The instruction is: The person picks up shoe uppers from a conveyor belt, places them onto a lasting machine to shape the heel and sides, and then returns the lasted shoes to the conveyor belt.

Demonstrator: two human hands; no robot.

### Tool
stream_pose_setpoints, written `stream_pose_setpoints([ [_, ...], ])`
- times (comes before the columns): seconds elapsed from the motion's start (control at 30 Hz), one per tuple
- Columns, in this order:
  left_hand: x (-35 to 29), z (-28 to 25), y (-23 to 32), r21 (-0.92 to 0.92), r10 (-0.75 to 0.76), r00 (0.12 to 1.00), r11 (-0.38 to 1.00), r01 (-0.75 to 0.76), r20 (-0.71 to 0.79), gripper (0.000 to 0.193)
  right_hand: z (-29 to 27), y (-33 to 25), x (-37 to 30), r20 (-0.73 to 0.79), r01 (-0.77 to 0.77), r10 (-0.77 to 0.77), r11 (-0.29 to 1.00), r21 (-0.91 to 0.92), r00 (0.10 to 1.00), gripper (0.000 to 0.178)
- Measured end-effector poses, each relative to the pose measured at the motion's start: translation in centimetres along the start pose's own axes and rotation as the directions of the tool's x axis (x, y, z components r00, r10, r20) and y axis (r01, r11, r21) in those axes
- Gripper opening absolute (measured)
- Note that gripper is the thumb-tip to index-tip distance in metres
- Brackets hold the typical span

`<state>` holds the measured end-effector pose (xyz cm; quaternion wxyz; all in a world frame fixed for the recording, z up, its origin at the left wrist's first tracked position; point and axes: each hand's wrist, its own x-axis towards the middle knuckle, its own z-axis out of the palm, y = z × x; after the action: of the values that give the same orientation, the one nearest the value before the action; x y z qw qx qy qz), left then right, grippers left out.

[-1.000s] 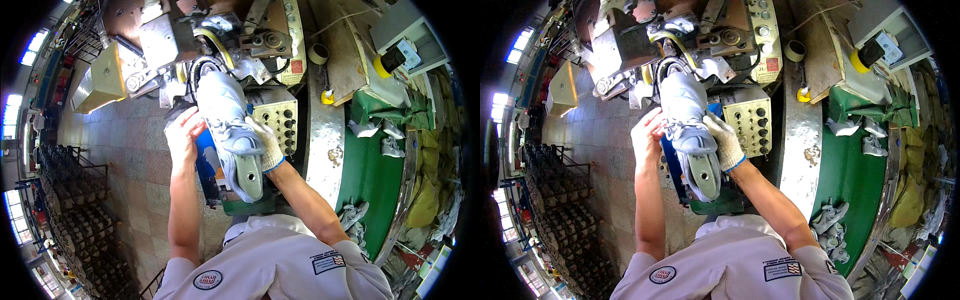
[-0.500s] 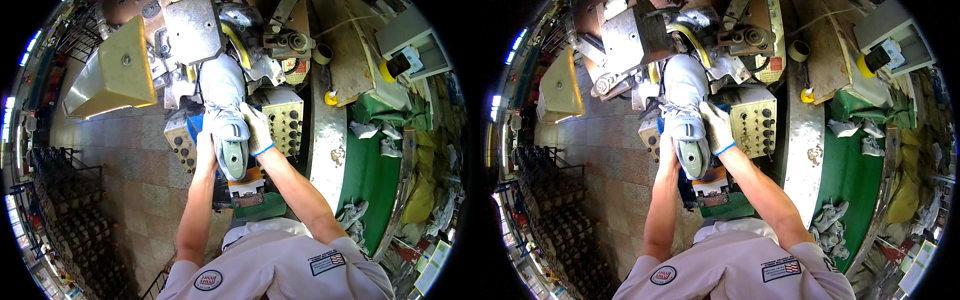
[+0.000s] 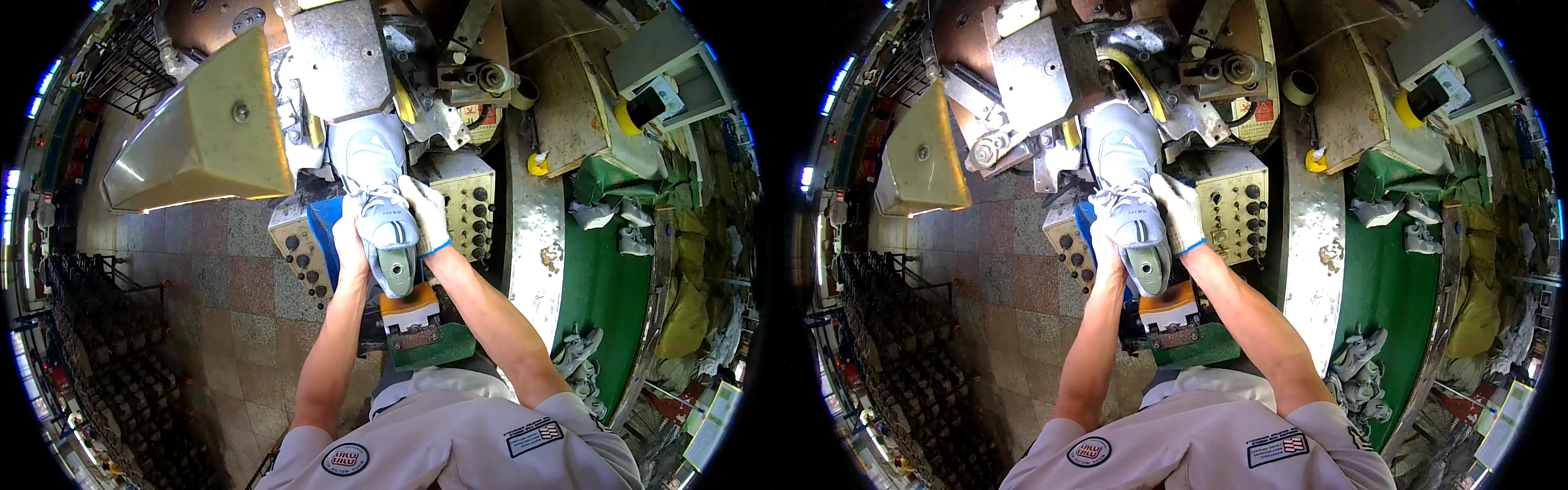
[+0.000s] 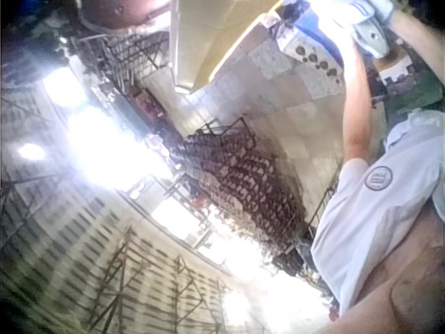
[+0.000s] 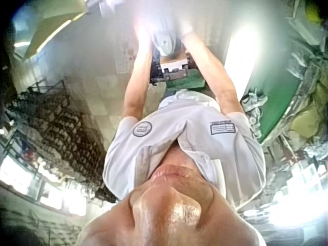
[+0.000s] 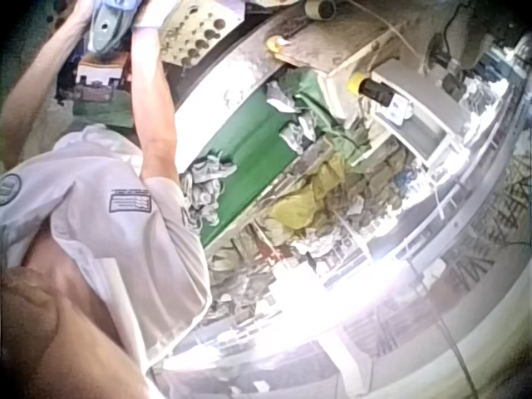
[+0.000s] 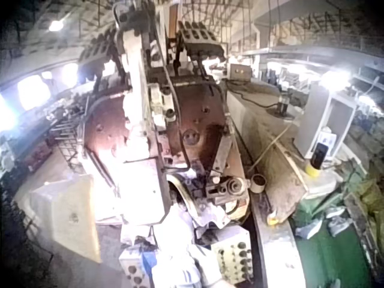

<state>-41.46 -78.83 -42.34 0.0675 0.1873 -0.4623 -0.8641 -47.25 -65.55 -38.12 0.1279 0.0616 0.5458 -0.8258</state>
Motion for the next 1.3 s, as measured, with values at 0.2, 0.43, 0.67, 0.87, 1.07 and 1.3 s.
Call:
stream_pose_setpoints([
  [0.2, 0.1, -0.7, -0.2, 0.199, 0.125, 0.992, 0.972, -0.126, 0.017, 0.050, 0.2, 1.2, 0.4, -0.061, 0.025, -0.026, 1.000, -0.015, 0.998, 0.037],
  [0.43, -11.0, -8.2, -6.3, 0.699, 0.238, 0.888, 0.705, 0.121, -0.394, 0.057, -10.3, -1.0, -7.3, -0.132, 0.102, -0.094, 0.993, 0.061, 0.987, 0.049],
  [0.67, -11.5, -18.4, -27.3, 0.528, 0.038, 0.808, 0.775, 0.347, -0.588, 0.067, -13.0, -3.5, -13.5, -0.207, 0.054, -0.061, 0.998, -0.038, 0.976, 0.047],
  [0.87, -12.2, -11.2, -19.3, 0.655, 0.100, 0.828, 0.666, 0.357, -0.552, 0.065, -16.6, -5.2, -16.0, -0.211, 0.059, -0.074, 0.995, -0.078, 0.975, 0.052],
  [1.07, -17.3, -10.1, -10.1, 0.734, 0.192, 0.874, 0.637, 0.234, -0.446, 0.076, -15.8, -6.6, -18.0, -0.139, -0.002, -0.023, 0.983, -0.181, 0.990, 0.059],
  [1.3, -25.9, -1.8, 9.6, 0.962, 0.429, 0.867, 0.202, 0.183, -0.255, 0.078, -4.2, -9.2, -22.1, 0.256, 0.034, 0.056, 0.942, -0.335, 0.965, 0.063],
])
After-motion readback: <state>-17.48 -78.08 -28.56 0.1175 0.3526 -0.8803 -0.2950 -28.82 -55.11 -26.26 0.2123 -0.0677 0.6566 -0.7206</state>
